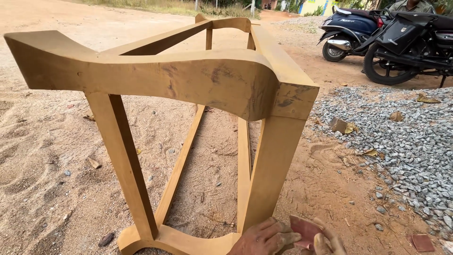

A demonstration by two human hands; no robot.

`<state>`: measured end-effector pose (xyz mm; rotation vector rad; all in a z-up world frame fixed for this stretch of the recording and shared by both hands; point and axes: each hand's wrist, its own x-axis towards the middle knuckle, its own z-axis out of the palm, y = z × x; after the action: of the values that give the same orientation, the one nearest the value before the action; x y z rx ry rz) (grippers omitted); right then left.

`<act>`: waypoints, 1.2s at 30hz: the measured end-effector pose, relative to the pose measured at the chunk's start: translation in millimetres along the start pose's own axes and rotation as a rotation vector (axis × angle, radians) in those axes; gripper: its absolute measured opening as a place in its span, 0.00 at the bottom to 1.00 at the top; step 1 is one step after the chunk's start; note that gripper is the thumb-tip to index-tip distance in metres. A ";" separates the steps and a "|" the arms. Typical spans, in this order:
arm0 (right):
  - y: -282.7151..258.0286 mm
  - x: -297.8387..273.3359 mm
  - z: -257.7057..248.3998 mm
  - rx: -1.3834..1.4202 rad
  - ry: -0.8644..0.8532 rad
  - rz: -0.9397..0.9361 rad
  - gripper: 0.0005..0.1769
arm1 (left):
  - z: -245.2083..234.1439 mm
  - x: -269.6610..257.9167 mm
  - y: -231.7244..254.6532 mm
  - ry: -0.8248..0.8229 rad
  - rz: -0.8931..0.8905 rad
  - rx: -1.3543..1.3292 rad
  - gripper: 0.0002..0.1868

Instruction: Sanding a wooden furniture frame by hand using sandpaper.

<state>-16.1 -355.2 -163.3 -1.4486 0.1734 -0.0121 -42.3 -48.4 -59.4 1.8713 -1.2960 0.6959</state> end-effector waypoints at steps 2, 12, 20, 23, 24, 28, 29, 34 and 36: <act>-32.2 -10.6 4.1 -0.173 0.037 -0.022 0.39 | 2.3 5.8 4.1 0.020 -0.047 0.006 0.18; -69.0 -52.4 85.9 0.155 -0.220 -0.151 0.27 | -41.7 59.9 65.9 0.430 -0.395 -0.338 0.09; -176.9 -83.1 145.7 0.679 -0.144 -0.272 0.38 | -45.7 99.7 71.3 0.889 -0.725 -0.941 0.05; -184.2 -79.9 153.5 0.783 -0.516 -0.369 0.40 | -46.9 111.0 75.6 0.918 -0.745 -0.939 0.05; -187.2 -84.8 159.4 0.644 -0.443 -0.399 0.37 | -42.7 109.7 76.7 0.873 -0.739 -0.868 0.05; -197.8 -85.4 169.7 0.533 -0.154 -0.330 0.19 | -36.3 105.3 72.5 0.840 -0.684 -0.804 0.06; -206.1 -90.0 174.7 0.534 -0.153 -0.334 0.19 | -38.4 108.3 71.5 0.838 -0.680 -0.805 0.06; -215.5 -94.0 182.3 0.439 -0.152 -0.340 0.12 | -51.8 116.3 77.6 0.923 -0.682 -0.872 0.06; -224.8 -88.9 180.8 0.462 -0.121 -0.399 0.12 | -67.1 114.2 78.7 0.811 -0.616 -0.657 0.05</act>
<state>-59.5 -194.9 88.7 -0.9986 -0.2100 -0.2725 -78.7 -71.6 88.6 1.1316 -0.3132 0.5092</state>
